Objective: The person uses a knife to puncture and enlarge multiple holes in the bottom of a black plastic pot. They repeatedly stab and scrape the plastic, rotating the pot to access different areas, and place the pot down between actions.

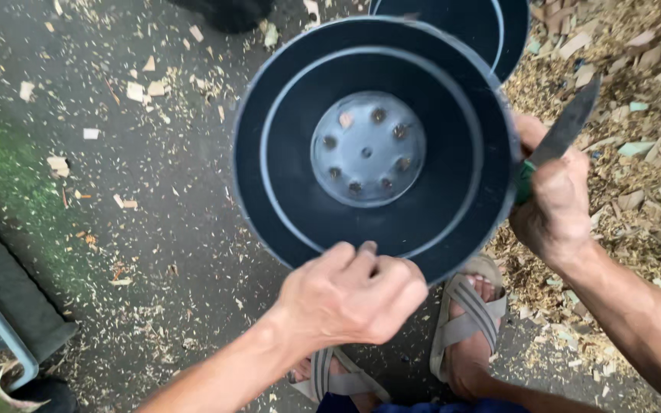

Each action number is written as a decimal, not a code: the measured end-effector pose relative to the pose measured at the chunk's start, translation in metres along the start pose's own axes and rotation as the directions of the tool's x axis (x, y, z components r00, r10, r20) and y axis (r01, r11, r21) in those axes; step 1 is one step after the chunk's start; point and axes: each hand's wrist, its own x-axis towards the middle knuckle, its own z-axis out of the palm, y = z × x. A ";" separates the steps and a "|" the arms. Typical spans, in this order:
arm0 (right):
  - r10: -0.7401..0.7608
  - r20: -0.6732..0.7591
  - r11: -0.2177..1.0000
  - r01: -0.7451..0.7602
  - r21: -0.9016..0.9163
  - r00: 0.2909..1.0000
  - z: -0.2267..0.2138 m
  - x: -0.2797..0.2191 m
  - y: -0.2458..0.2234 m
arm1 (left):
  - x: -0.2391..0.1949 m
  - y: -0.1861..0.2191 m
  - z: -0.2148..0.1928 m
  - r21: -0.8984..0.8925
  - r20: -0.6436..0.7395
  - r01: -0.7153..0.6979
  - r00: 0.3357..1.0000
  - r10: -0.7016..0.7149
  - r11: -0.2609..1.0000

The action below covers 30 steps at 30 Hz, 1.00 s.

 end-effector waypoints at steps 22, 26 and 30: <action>0.225 -0.390 0.791 -0.401 -0.462 0.893 -0.063 0.073 0.093 | -0.032 -0.192 0.078 0.168 -0.129 0.439 0.897 -0.422 0.883; 0.012 -0.369 0.798 -0.231 -0.557 0.930 -0.057 0.064 0.081 | -0.017 -0.241 0.089 0.268 -0.075 0.422 0.905 -0.418 0.866; -0.091 -0.232 0.703 -0.103 -0.703 0.968 -0.069 0.042 0.085 | -0.001 -0.276 0.109 0.223 0.069 0.605 0.772 -0.631 0.764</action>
